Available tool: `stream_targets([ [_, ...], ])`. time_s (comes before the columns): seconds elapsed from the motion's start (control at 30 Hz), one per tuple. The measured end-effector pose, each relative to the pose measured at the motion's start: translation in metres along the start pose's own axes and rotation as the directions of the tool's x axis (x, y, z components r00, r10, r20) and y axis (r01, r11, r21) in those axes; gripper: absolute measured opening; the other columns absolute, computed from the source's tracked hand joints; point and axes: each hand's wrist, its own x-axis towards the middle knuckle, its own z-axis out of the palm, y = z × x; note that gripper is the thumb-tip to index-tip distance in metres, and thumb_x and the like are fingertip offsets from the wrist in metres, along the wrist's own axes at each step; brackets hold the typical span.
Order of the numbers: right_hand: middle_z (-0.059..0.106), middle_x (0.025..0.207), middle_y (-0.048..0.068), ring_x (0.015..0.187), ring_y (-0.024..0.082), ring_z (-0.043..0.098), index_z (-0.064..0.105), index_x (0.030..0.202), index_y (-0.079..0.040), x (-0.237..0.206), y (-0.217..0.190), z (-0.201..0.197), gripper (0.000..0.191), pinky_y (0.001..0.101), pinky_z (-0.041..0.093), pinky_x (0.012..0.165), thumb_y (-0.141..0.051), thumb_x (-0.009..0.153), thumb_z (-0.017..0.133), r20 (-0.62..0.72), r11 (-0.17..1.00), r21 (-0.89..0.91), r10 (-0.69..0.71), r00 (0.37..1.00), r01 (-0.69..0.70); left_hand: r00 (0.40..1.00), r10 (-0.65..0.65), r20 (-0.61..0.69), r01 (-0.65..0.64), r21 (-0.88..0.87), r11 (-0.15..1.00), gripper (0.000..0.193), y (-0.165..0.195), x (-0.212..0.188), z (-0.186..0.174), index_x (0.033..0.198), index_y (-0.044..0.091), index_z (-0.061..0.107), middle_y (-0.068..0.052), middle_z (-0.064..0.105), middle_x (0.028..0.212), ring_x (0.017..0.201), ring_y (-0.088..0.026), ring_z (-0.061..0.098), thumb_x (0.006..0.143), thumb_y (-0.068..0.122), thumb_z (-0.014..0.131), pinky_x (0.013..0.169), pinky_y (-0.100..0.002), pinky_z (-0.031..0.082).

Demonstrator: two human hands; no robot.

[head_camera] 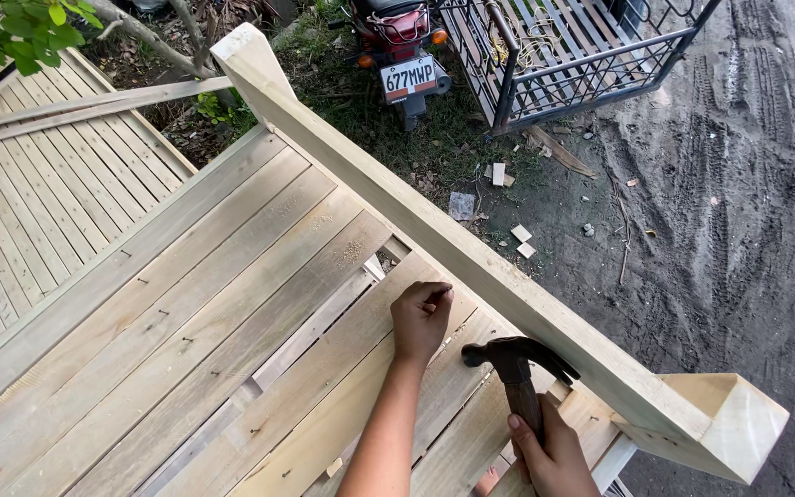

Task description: The person hammers nails into a slatted wooden furniture frame outdoors, taking nails from a small cardboard box and driving them into the slats. They reposition along the frame, press boards flat by hand, and place a wooden block and scrap pieces on the slats while continuing to hammer.

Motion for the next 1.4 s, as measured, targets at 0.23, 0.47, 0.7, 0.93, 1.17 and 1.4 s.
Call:
stream_targets([
  [0.23,0.053,0.055,0.007,0.041,0.017,0.05,0.057,0.113,-0.002,-0.01,-0.003,-0.003,0.041,0.0351,0.04,0.042,-0.037,0.096,0.065,0.007,0.999,-0.007,0.04,0.999,-0.04,0.995,-0.061,0.079,0.063,-0.015,0.998,0.008,0.0,-0.008,0.0,0.094,0.003,0.076,-0.007,0.073,0.079,0.064,-0.013,0.067,0.088,0.005,0.072,0.06,-0.027,0.054],
  [0.47,0.053,0.056,0.006,0.041,0.016,0.049,0.056,0.115,0.0,-0.017,-0.004,-0.005,0.045,0.0346,0.041,0.042,-0.039,0.096,0.064,0.038,0.999,0.006,0.031,0.999,-0.031,0.998,0.045,0.044,-0.05,0.127,0.991,0.007,0.008,-0.013,0.001,0.092,0.003,0.077,-0.008,0.069,0.077,0.062,-0.015,0.064,0.086,0.004,0.074,0.058,-0.029,0.051],
  [0.7,0.053,0.055,0.007,0.04,0.017,0.05,0.056,0.112,-0.001,-0.021,-0.006,-0.007,0.044,0.0346,0.042,0.042,-0.042,0.097,0.062,0.057,0.997,-0.049,0.06,0.997,-0.058,0.998,-0.051,0.045,0.044,0.147,0.988,0.005,0.013,-0.016,-0.001,0.088,0.002,0.078,-0.006,0.067,0.078,0.06,-0.013,0.062,0.085,0.005,0.076,0.056,-0.027,0.051],
  [0.93,0.052,0.053,0.006,0.039,0.016,0.049,0.056,0.109,-0.002,-0.024,0.001,-0.009,0.04,0.0341,0.041,0.042,-0.039,0.097,0.062,0.078,0.998,-0.011,0.055,0.995,-0.054,0.996,-0.055,0.066,0.047,0.116,0.992,0.005,0.013,-0.019,0.001,0.088,0.003,0.078,-0.005,0.069,0.08,0.062,-0.012,0.065,0.086,0.006,0.076,0.057,-0.026,0.052],
  [1.17,0.069,0.06,0.011,0.054,0.021,0.07,0.059,0.113,-0.004,-0.027,0.005,-0.006,0.037,0.0379,0.053,0.056,-0.036,0.095,0.062,-0.008,0.943,-0.26,-0.218,0.976,0.209,0.996,-0.034,0.082,0.022,0.152,0.988,0.004,0.011,-0.024,0.003,0.087,0.003,0.078,-0.006,0.067,0.08,0.06,-0.013,0.063,0.084,0.003,0.076,0.055,-0.027,0.051],
  [1.4,0.07,0.071,0.022,0.069,0.042,0.071,0.058,0.117,-0.007,-0.045,-0.035,0.01,0.037,0.0484,0.053,0.062,-0.033,0.092,0.064,-0.099,0.854,-0.472,-0.297,0.95,0.218,0.996,-0.013,0.088,0.001,0.135,0.991,0.005,0.012,-0.03,0.0,0.088,0.003,0.077,-0.007,0.067,0.08,0.06,-0.016,0.063,0.084,0.0,0.075,0.056,-0.028,0.051],
])
